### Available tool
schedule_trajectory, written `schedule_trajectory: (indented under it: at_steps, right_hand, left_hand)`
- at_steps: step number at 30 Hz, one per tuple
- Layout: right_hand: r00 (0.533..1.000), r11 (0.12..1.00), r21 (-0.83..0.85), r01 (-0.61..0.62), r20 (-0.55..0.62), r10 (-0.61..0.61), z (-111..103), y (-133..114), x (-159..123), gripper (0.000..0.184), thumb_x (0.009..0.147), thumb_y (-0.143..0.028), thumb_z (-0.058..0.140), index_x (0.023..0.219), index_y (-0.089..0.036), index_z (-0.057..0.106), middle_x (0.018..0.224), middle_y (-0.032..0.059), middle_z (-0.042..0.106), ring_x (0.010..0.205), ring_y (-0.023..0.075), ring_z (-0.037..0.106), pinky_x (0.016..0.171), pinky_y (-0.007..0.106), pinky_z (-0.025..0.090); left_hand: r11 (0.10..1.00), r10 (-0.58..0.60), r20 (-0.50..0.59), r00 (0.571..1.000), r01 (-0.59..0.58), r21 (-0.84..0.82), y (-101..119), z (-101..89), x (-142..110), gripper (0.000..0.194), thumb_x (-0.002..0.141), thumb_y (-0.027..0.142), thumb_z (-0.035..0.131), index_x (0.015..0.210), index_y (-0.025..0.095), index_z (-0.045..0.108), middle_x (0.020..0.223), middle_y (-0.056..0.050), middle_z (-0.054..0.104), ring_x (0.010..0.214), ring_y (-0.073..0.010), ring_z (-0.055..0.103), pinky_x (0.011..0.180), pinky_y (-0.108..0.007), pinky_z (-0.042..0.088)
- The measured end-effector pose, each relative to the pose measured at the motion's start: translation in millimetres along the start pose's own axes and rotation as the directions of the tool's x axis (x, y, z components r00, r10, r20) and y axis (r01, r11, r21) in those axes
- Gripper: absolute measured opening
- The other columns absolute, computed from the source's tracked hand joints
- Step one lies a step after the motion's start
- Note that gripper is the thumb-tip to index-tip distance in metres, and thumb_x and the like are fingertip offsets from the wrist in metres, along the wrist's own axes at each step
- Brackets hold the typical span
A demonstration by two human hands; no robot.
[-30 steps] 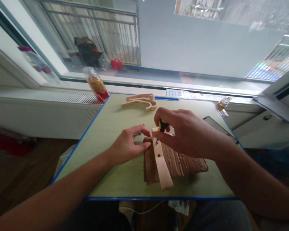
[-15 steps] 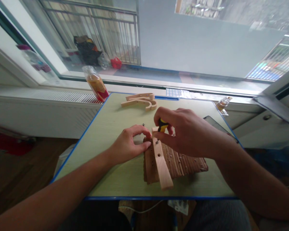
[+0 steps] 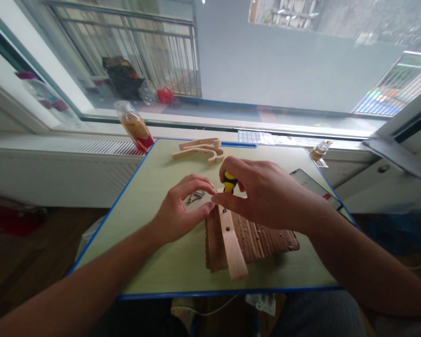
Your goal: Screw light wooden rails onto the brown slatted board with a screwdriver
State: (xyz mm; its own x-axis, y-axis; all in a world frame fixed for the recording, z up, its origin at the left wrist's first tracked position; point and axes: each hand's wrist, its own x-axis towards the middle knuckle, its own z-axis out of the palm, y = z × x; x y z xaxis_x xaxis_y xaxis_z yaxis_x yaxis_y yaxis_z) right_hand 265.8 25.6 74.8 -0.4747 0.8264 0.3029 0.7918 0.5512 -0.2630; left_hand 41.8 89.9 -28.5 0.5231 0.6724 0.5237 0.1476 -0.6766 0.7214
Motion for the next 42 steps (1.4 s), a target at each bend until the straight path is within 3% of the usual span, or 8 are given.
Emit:
schedule_trajectory:
  at_steps: [4, 8, 13, 17, 20, 28, 35, 42]
  right_hand:
    - [0.997, 0.997, 0.026, 0.070, 0.026, -0.071, -10, 0, -4, 0.033, 0.108, -0.037, 0.046, 0.131, -0.018, 0.060, 0.122, 0.0125, 0.069, 0.106, 0.0240, 0.062, 0.085, 0.039, 0.045]
    - [0.993, 0.993, 0.028, 0.117, -0.007, -0.117, -16, -2, -7, 0.042, 0.107, -0.026, 0.047, 0.148, -0.018, 0.055, 0.143, 0.0151, 0.060, 0.131, 0.0271, 0.056, 0.106, 0.047, 0.047]
    - [0.991, 0.988, 0.073, 0.134, -0.035, -0.132, -17, -1, -7, 0.041, 0.106, -0.023, 0.051, 0.145, -0.014, 0.057, 0.146, 0.0178, 0.062, 0.139, 0.0296, 0.053, 0.114, 0.053, 0.045]
    - [0.986, 0.975, 0.147, 0.168, -0.043, -0.163, -18, 4, -6, 0.040, 0.107, -0.032, 0.056, 0.142, -0.014, 0.058, 0.150, 0.0188, 0.061, 0.142, 0.0283, 0.053, 0.119, 0.051, 0.042]
    - [0.971, 0.945, 0.230, 0.234, -0.104, -0.215, -20, 10, -5, 0.045, 0.104, -0.037, 0.063, 0.144, -0.016, 0.057, 0.151, 0.0182, 0.061, 0.141, 0.0250, 0.055, 0.117, 0.046, 0.044]
    - [0.958, 0.906, 0.313, 0.285, -0.125, -0.258, -26, 16, -4, 0.021, 0.100, -0.013, 0.061, 0.119, -0.017, 0.071, 0.123, 0.0096, 0.073, 0.113, 0.0171, 0.066, 0.100, 0.035, 0.050]
    - [0.966, 0.956, 0.195, 0.218, -0.184, -0.183, -19, 10, 0, 0.008, 0.096, -0.023, 0.069, 0.102, -0.017, 0.068, 0.102, 0.0046, 0.070, 0.090, 0.0153, 0.060, 0.080, 0.031, 0.045]
    - [0.968, 0.969, 0.153, 0.193, -0.193, -0.162, -11, 3, 1, 0.019, 0.092, -0.030, 0.075, 0.092, -0.019, 0.059, 0.094, 0.0013, 0.064, 0.083, 0.0136, 0.053, 0.073, 0.029, 0.039]
  left_hand:
    - [0.995, 0.100, 0.069, 0.993, -0.098, -0.029, 8, -10.1, 18, 0.029, 0.086, 0.022, 0.083, 0.114, 0.025, 0.076, 0.127, -0.008, 0.070, 0.123, -0.0260, 0.065, 0.111, -0.044, 0.051]
    - [0.978, 0.193, 0.132, 0.972, -0.179, -0.108, 9, -10.5, 38, 0.038, 0.078, 0.024, 0.092, 0.113, 0.028, 0.078, 0.131, -0.007, 0.073, 0.126, -0.0274, 0.066, 0.115, -0.046, 0.050]
    - [0.976, 0.087, 0.060, 0.994, -0.073, -0.203, 10, 1.4, 41, 0.031, 0.077, 0.029, 0.093, 0.104, 0.025, 0.080, 0.121, -0.008, 0.077, 0.119, -0.0286, 0.069, 0.112, -0.048, 0.052]
    - [0.968, -0.002, 0.048, 0.999, 0.014, -0.252, 15, 7.2, 32, 0.026, 0.083, 0.037, 0.089, 0.105, 0.025, 0.081, 0.128, -0.009, 0.075, 0.124, -0.0305, 0.067, 0.113, -0.051, 0.052]
    - [0.960, -0.005, 0.069, 0.998, 0.024, -0.278, 16, 7.8, 28, 0.024, 0.088, 0.039, 0.084, 0.108, 0.026, 0.082, 0.123, -0.010, 0.076, 0.119, -0.0305, 0.068, 0.109, -0.051, 0.055]
    - [0.952, -0.016, 0.110, 0.994, 0.049, -0.301, 9, 7.0, 24, 0.027, 0.091, 0.028, 0.082, 0.118, 0.029, 0.082, 0.124, -0.009, 0.074, 0.123, -0.0295, 0.066, 0.113, -0.051, 0.049]
    - [0.948, 0.001, 0.074, 0.997, 0.023, -0.318, 5, 10.8, 18, 0.039, 0.079, 0.024, 0.092, 0.116, 0.025, 0.079, 0.125, -0.010, 0.073, 0.122, -0.0299, 0.066, 0.111, -0.049, 0.051]
    - [0.940, 0.011, 0.064, 0.998, 0.011, -0.341, 6, 13.2, 16, 0.028, 0.081, 0.025, 0.090, 0.107, 0.025, 0.080, 0.120, -0.009, 0.074, 0.113, -0.0278, 0.069, 0.100, -0.045, 0.056]
